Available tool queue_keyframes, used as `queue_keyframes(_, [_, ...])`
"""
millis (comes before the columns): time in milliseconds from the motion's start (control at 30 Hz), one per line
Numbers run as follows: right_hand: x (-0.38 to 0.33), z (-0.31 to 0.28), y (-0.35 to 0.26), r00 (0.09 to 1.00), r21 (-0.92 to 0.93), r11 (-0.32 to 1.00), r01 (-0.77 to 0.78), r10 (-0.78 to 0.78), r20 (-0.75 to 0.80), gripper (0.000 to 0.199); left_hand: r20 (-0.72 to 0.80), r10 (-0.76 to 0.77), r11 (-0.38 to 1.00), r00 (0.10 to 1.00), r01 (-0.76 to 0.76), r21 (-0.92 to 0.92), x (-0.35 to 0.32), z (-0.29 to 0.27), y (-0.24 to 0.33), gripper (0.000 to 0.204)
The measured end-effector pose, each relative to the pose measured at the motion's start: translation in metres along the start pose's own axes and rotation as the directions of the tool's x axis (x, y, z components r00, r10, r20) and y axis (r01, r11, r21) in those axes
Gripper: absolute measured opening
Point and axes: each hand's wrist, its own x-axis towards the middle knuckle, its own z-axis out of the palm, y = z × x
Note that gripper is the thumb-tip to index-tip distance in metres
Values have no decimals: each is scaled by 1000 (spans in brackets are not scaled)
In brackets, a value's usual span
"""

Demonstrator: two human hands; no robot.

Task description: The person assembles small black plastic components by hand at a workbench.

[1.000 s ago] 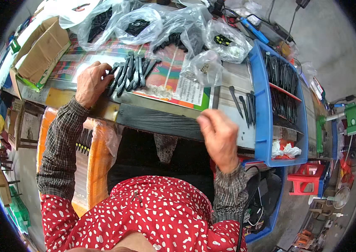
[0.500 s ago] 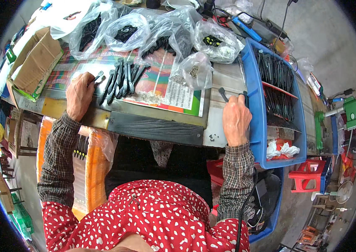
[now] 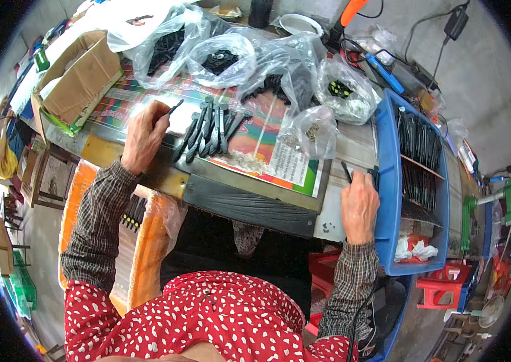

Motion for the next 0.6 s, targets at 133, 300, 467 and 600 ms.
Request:
queue_keyframes(133, [0, -8, -17, 1000, 8, 1000, -27, 27, 10, 13, 62, -96, 993, 993, 100, -64, 29, 8, -2, 17])
queue_keyframes(300, [8, -12, -39, 998, 201, 979, 26, -14, -60, 14, 80, -65, 993, 995, 56, 108, 78, 33, -15, 16])
queue_keyframes(467, [9, -17, -60, 1000, 524, 851, 0, 5, -9, 18, 48, 196, 922, 979, -201, 332, 119, 66, -33, 18])
queue_keyframes(600, [7, -18, -64, 999, 582, 813, 32, -46, 10, 19, 155, 116, 905, 981, -169, 390, 133, 77, -28, 26])
